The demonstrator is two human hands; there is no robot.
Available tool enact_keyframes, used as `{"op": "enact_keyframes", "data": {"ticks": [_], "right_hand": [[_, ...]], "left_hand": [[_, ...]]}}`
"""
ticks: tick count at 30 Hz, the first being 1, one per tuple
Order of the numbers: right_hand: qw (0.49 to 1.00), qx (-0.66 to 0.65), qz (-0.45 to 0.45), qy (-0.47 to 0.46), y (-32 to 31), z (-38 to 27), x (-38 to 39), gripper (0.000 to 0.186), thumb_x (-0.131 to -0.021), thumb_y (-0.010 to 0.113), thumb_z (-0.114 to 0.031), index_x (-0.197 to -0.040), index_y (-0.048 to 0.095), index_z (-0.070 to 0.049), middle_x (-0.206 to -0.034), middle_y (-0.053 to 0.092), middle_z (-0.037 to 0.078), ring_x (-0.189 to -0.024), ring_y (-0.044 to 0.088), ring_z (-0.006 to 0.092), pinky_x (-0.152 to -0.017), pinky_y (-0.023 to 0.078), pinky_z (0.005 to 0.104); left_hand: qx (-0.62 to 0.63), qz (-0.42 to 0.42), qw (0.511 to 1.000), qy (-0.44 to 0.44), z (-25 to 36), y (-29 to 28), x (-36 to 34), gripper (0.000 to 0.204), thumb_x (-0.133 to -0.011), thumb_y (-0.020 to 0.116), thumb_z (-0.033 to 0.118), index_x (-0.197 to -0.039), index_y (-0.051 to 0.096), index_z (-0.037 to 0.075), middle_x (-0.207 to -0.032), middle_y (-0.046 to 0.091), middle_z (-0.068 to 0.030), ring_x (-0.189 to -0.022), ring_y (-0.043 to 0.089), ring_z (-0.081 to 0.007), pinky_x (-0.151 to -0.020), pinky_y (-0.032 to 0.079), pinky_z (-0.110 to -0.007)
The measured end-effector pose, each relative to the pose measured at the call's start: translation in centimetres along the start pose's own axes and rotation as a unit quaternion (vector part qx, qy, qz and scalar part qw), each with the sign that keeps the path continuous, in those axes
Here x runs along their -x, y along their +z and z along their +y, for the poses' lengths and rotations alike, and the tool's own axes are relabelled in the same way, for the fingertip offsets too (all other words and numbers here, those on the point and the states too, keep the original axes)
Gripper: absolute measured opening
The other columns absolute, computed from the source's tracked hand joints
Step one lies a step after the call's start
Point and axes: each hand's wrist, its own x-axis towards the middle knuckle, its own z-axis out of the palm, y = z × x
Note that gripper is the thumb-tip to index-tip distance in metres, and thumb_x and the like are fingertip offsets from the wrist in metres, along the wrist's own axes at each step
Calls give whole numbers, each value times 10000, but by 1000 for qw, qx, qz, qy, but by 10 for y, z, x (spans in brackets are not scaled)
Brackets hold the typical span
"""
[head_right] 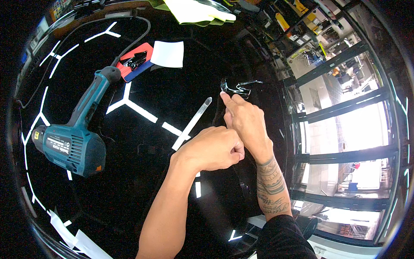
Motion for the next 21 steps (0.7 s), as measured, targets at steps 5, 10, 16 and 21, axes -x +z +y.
{"op": "enact_keyframes", "data": {"ticks": [5, 10, 16, 21], "right_hand": [[998, -34, -17, 56, 2, -6, -10, 470, -803, 526, -37, -1264, 615, -37, -947, 653, 181, -845, 646, 391, -737, 521, 463], [995, -16, -31, 94, 15, -25, -24, 496, -798, 547, -97, -1274, 590, 36, -985, 692, 208, -856, 683, 378, -760, 551, 465], [982, -37, -68, 172, 2, -34, -46, 499, -792, 554, -122, -1249, 586, 74, -932, 696, 246, -861, 690, 387, -780, 549, 466], [986, -44, -31, 158, 8, -27, -51, 426, -800, 562, -130, -1167, 611, 80, -820, 685, 249, -773, 687, 406, -694, 557, 493]], "left_hand": [[51, -34, 998, 19, -1, -10, 1, 153, -819, 662, 147, -851, 744, 21, -772, 710, -164, -739, 702, -296, -717, 532, -377], [100, -90, 989, -68, 1, -30, 12, 178, -854, 638, 129, -903, 759, 9, -876, 733, -179, -807, 717, -294, -790, 538, -394], [108, -89, 990, -30, -4, -29, 10, 198, -851, 630, 97, -979, 732, -15, -846, 733, -145, -731, 695, -224, -687, 532, -344], [174, -93, 976, -89, -3, -33, 9, 207, -885, 609, 77, -1037, 712, -19, -803, 708, -98, -678, 649, -160, -638, 511, -312]]}}
